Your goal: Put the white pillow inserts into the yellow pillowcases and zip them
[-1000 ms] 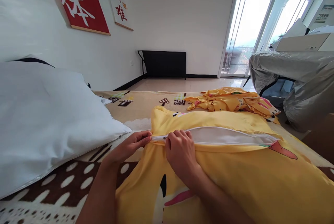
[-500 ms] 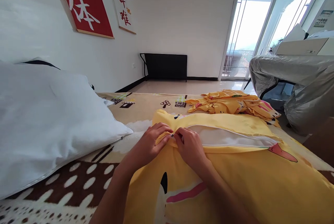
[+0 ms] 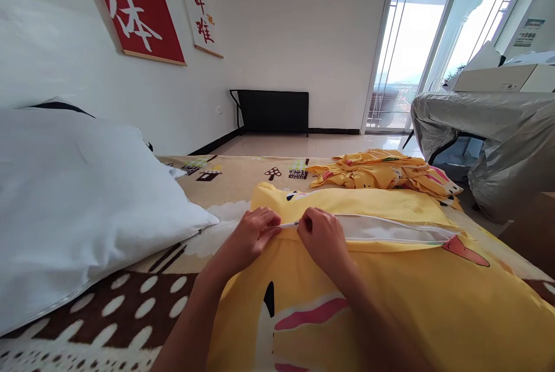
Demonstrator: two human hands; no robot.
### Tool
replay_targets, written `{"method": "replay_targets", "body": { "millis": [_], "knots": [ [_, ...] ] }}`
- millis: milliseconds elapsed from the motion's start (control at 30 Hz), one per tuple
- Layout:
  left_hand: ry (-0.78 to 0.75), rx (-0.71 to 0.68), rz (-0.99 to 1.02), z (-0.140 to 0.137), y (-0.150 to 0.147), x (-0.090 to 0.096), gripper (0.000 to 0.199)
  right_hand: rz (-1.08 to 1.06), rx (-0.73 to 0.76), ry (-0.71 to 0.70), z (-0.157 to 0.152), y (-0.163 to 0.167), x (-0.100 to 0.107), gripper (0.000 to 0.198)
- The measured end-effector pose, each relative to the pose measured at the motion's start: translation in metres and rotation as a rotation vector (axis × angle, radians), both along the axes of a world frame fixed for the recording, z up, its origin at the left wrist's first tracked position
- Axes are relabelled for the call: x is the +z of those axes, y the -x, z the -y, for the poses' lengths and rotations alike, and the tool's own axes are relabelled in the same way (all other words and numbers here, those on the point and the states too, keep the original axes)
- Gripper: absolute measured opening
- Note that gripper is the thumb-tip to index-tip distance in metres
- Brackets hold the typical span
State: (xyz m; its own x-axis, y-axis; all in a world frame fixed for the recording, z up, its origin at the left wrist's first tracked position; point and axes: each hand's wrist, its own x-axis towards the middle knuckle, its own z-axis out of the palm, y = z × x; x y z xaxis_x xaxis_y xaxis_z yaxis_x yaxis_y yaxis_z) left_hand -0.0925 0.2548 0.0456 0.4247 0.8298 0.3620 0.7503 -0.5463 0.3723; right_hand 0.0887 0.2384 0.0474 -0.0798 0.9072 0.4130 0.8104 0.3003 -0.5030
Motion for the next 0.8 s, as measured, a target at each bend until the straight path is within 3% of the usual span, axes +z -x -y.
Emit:
{"method": "replay_targets", "body": {
  "millis": [367,600,800],
  "knots": [
    [0.030,-0.014,0.036,0.002,0.002,0.001,0.018,-0.069,0.073,0.060,-0.002,-0.029,0.008,0.019],
    [0.030,-0.031,0.013,0.000,0.009,0.001,0.017,0.019,0.068,0.009,-0.001,-0.037,0.002,0.018],
    [0.054,-0.050,0.034,0.000,0.009,0.000,0.018,0.035,0.072,-0.118,0.006,-0.065,-0.014,0.019]
  ]
}}
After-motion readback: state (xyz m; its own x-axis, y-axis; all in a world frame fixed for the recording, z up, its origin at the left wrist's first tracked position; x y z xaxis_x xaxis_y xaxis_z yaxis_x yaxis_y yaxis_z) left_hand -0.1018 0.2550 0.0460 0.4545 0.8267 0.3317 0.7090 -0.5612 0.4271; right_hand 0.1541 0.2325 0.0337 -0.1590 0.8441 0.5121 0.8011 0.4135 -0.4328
